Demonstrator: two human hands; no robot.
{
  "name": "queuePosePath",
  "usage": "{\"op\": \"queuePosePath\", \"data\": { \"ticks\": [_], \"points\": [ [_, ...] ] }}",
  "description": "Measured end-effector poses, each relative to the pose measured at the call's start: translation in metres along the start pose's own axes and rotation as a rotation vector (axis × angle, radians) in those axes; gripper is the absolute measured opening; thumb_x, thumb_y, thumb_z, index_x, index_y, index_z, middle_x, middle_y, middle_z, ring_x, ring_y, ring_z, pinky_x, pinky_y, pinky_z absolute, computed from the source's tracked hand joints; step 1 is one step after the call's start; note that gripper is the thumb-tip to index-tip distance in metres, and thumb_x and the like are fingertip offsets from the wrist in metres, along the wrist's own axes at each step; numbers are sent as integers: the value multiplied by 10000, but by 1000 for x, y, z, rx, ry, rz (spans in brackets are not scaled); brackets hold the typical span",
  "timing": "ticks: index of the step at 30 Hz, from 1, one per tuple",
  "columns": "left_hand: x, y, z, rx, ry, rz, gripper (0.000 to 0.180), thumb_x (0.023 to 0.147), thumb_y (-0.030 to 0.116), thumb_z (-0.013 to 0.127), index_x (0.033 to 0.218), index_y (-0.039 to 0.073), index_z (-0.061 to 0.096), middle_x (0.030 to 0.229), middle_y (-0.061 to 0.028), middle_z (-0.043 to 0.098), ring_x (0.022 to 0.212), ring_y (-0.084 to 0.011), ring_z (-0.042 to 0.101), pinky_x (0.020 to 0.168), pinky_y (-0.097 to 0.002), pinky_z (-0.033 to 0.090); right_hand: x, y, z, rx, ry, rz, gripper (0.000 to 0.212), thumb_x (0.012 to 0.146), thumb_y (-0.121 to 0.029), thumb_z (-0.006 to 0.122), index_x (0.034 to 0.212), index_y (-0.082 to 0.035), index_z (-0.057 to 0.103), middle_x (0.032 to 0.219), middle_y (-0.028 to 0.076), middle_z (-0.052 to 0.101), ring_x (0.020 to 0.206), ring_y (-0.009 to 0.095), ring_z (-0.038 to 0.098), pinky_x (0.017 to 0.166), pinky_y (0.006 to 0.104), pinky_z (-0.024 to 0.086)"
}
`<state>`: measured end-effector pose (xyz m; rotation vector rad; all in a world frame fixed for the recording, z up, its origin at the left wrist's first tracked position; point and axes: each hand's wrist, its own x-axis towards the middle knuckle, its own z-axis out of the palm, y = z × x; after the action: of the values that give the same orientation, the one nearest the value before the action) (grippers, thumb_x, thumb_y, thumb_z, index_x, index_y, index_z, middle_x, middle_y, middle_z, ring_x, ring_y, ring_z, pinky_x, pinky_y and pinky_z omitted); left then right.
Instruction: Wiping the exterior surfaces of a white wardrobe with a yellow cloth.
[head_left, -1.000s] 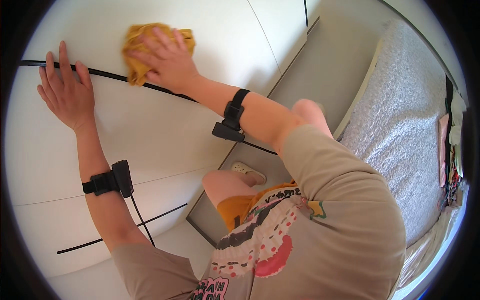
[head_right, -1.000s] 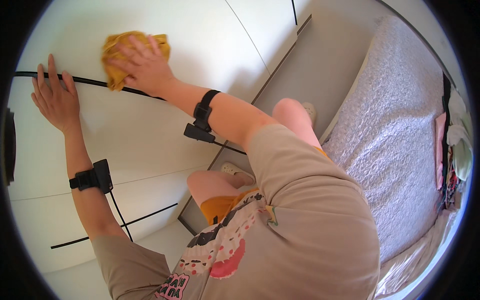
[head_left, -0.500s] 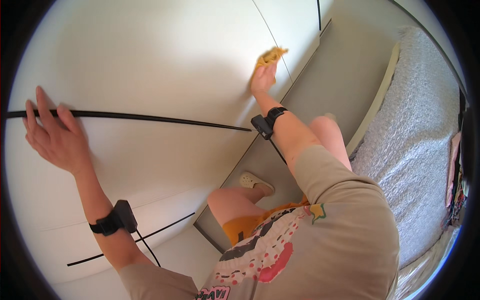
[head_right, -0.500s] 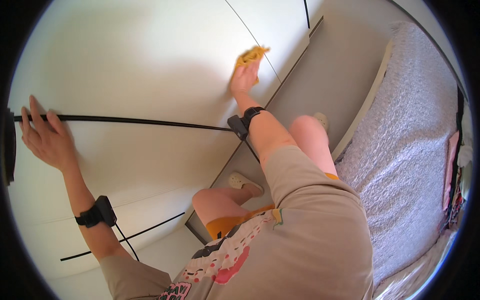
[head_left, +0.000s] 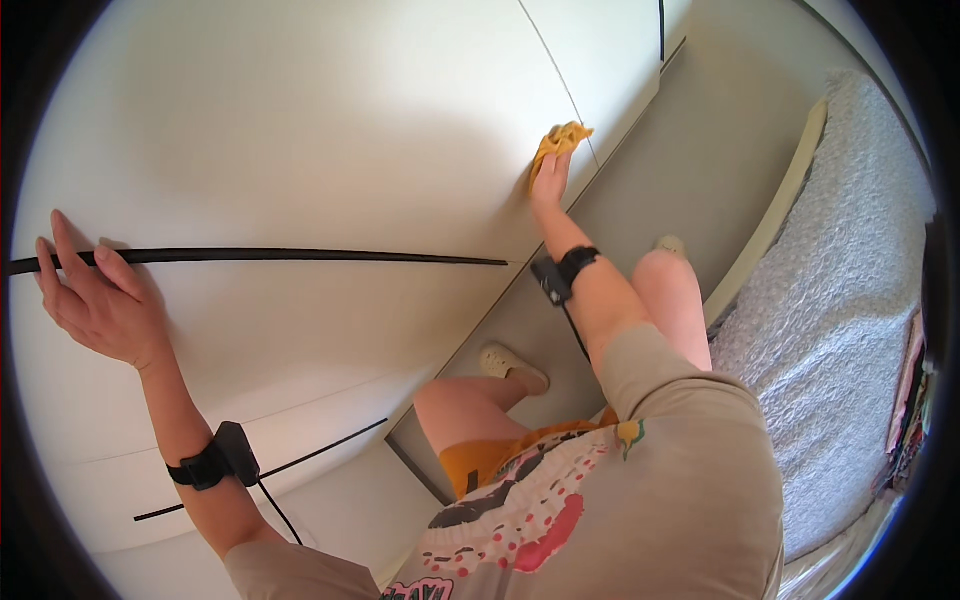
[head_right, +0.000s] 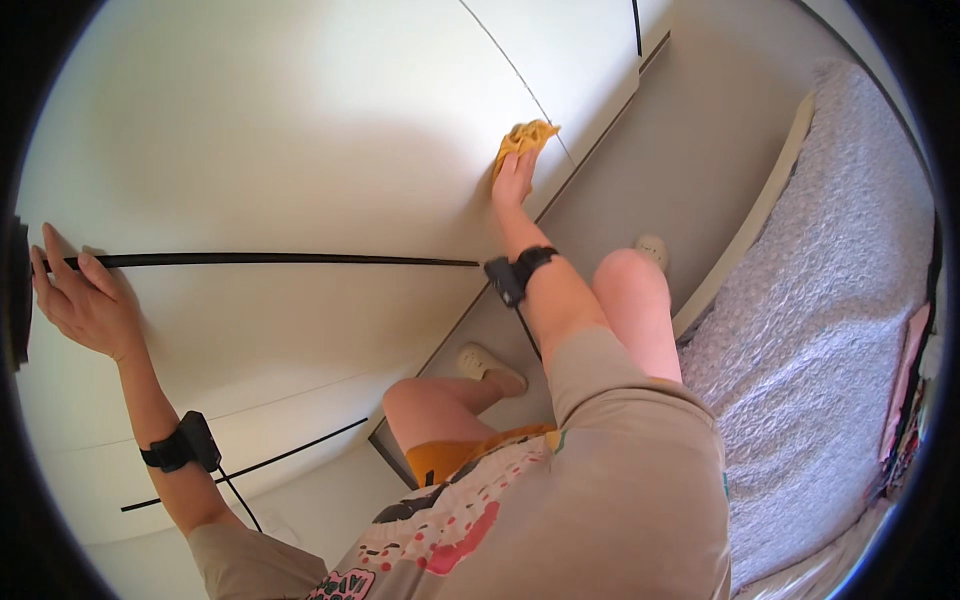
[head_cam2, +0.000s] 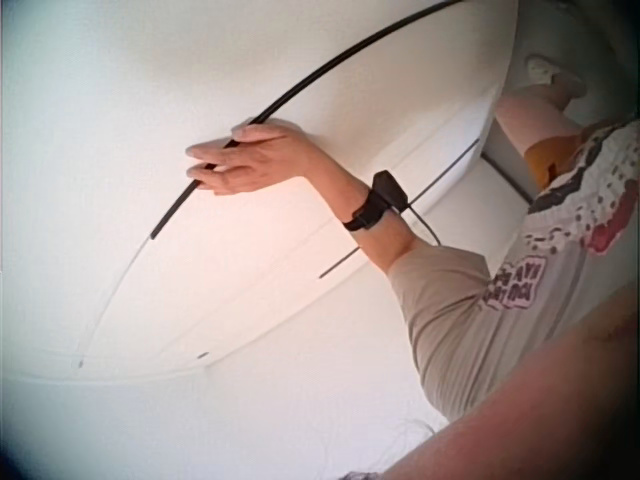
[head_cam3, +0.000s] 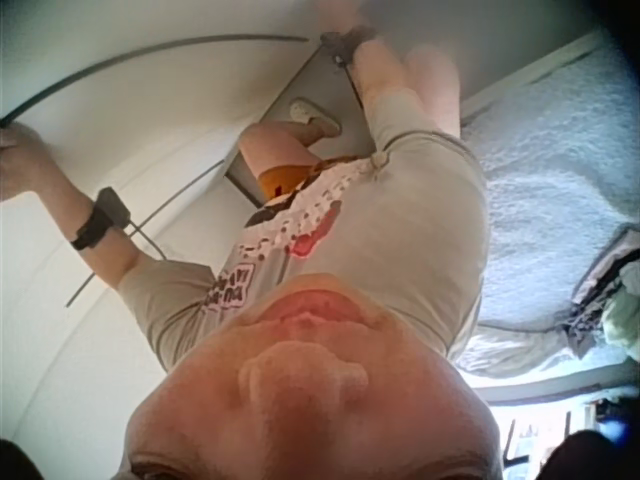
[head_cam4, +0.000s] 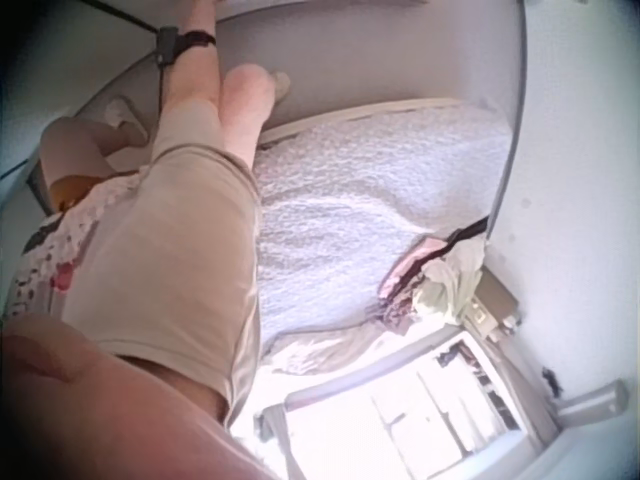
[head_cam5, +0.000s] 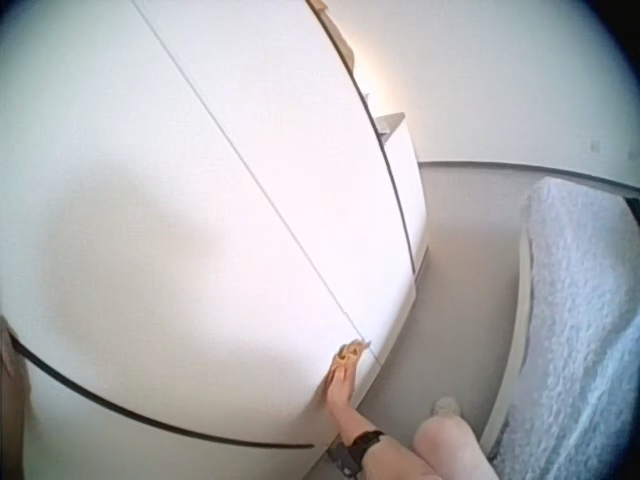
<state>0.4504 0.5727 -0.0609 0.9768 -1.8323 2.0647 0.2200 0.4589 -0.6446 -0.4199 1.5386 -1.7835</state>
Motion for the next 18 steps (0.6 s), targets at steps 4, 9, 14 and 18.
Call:
{"op": "queuePosePath", "data": {
  "ticks": [4, 9, 14, 18],
  "points": [
    [-3, -5, 1, 2, 27, 0, 395, 1062, 326, 480, 1398, 196, 643, 1410, -87, 559, 1203, -257, 546, 1020, -405, 491, 7, 11, -10, -64, -33, 140, 660, 1047, -355, 353, 1547, 72, 304, 1648, 252, 270, 1505, 399, 290, 1223, 422, 257],
    [-4, 5, 11, -54, 35, -12, 382, 1050, 319, 508, 1393, 227, 648, 1407, -86, 557, 1179, -273, 559, 991, -403, 508, -56, 25, -5, -117, 83, 239, 679, 1044, -374, 369, 1540, 83, 283, 1629, 271, 282, 1492, 413, 306, 1216, 448, 275],
    [9, 12, 26, 13, 70, -4, 358, 1033, 338, 542, 1350, 248, 682, 1352, -78, 604, 1157, -294, 585, 972, -410, 522, -128, -19, 29, -154, 77, 247, 634, 1047, -307, 409, 1586, -9, 254, 1643, 268, 250, 1518, 409, 259, 1236, 459, 227],
    [-22, -39, 14, 97, 26, 48, 355, 1033, 341, 540, 1340, 244, 690, 1306, -80, 638, 1134, -296, 597, 964, -409, 522, -250, -131, 48, -148, -299, 127, 627, 1011, -161, 472, 1573, 28, 268, 1656, 274, 208, 1538, 410, 206, 1256, 475, 181]
  ]
}}
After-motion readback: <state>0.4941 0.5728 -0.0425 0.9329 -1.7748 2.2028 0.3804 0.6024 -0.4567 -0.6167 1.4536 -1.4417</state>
